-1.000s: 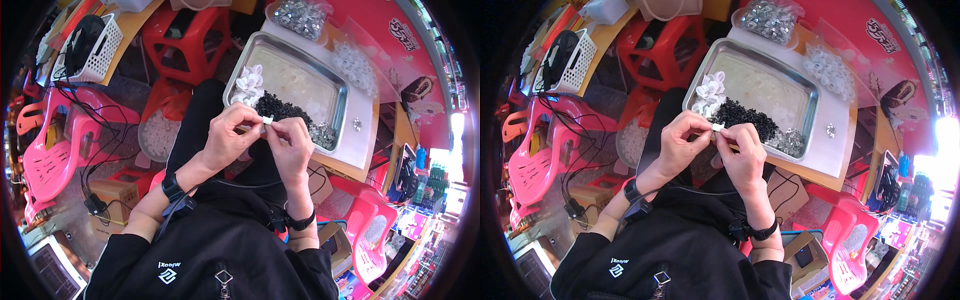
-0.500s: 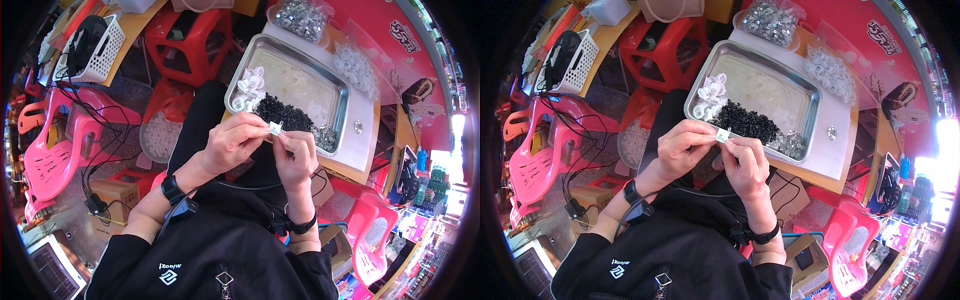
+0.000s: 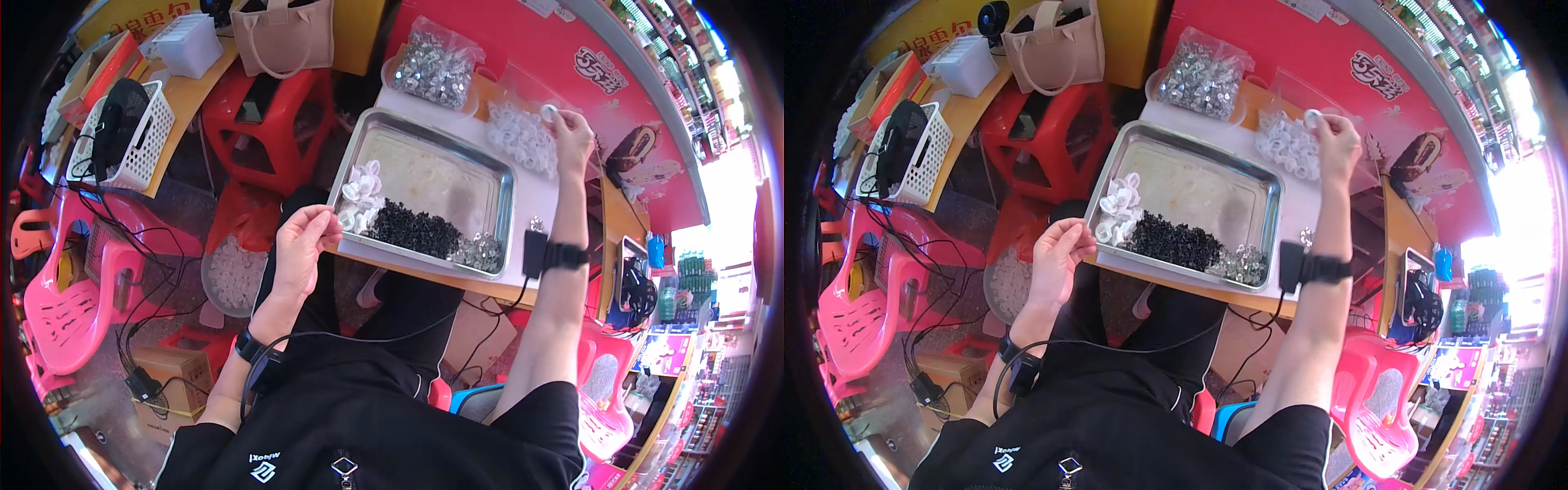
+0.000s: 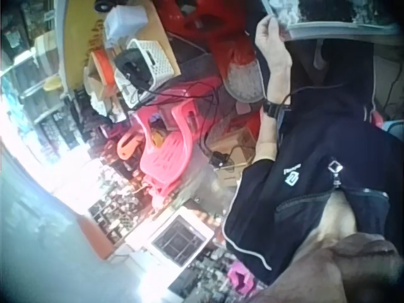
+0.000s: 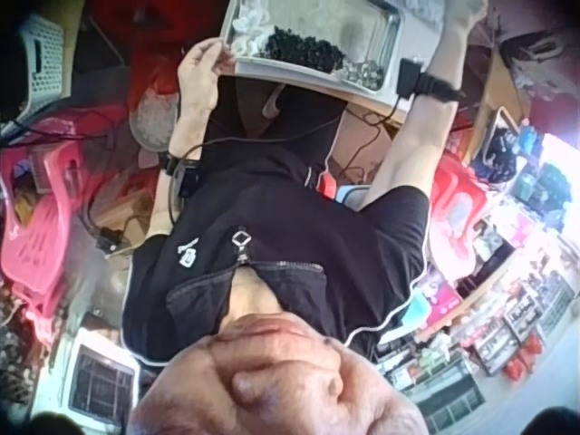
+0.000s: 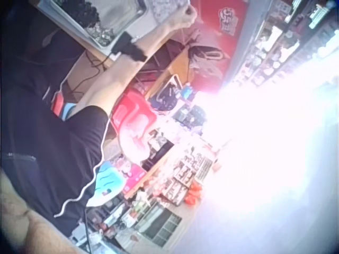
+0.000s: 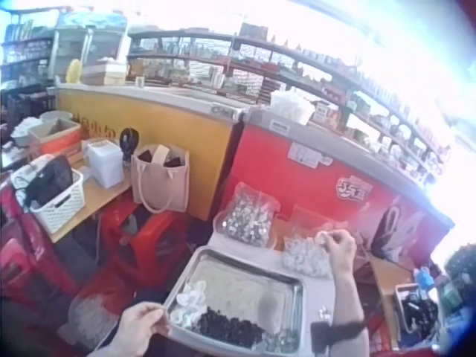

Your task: Assembling small black components into white circular plastic pieces.

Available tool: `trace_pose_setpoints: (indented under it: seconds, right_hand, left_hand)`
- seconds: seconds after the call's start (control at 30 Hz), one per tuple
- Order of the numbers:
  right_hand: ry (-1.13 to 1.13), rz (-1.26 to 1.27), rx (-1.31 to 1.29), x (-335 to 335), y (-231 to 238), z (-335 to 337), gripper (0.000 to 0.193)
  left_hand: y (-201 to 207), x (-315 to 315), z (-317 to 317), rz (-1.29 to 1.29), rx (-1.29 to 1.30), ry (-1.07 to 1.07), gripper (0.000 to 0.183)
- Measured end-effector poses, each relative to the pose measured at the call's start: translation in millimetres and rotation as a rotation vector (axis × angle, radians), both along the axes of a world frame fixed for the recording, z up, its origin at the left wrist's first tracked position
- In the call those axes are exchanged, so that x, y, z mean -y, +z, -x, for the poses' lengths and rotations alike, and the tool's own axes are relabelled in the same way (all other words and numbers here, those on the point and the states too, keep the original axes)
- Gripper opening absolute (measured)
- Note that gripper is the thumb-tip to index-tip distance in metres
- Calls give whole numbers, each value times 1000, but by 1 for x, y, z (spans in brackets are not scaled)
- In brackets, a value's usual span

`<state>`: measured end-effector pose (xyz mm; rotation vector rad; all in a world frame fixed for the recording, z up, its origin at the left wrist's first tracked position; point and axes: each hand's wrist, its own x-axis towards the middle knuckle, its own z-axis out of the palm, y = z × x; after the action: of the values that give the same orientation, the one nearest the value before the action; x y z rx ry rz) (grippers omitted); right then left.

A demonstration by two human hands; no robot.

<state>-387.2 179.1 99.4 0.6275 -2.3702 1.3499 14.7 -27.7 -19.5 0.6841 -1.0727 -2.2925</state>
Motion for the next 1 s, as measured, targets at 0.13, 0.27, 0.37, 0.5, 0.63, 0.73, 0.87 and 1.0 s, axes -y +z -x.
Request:
trace_pose_setpoints:
  seconds: [0.13, 0.27, 0.37, 0.5, 0.63, 0.73, 0.87, 1.0]
  right_hand:
    - [-109, -28, 55, -9, -2, 45, 24]
    - [203, 38, -109, 45, -8, -31, 20]
    - [466, -208, 242, 86, -28, -121, 16]
    - [808, -392, -17, 121, -85, -158, 24]
    - [889, -462, -86, 140, -117, -149, 23]
    - [765, -377, 113, 139, -123, -153, 21]
    - [533, -301, 235, 120, -112, -155, 18]
    - [627, 95, 851, 87, -88, -182, 17]
  left_hand:
    - [2, 8, -4, -96, 49, 46, 12]
    - [-3, 12, -7, -130, 63, 98, 13]
    - [-6, 13, -3, -171, 24, 50, 14]
    - [2, 10, -2, -187, 18, 25, 14]
    - [6, 11, -7, -213, 30, 16, 13]
    - [7, 14, -11, -213, 40, 29, 13]
    - [10, 13, -6, -187, 9, 5, 12]
    - [20, 4, 9, -106, -16, -88, 15]
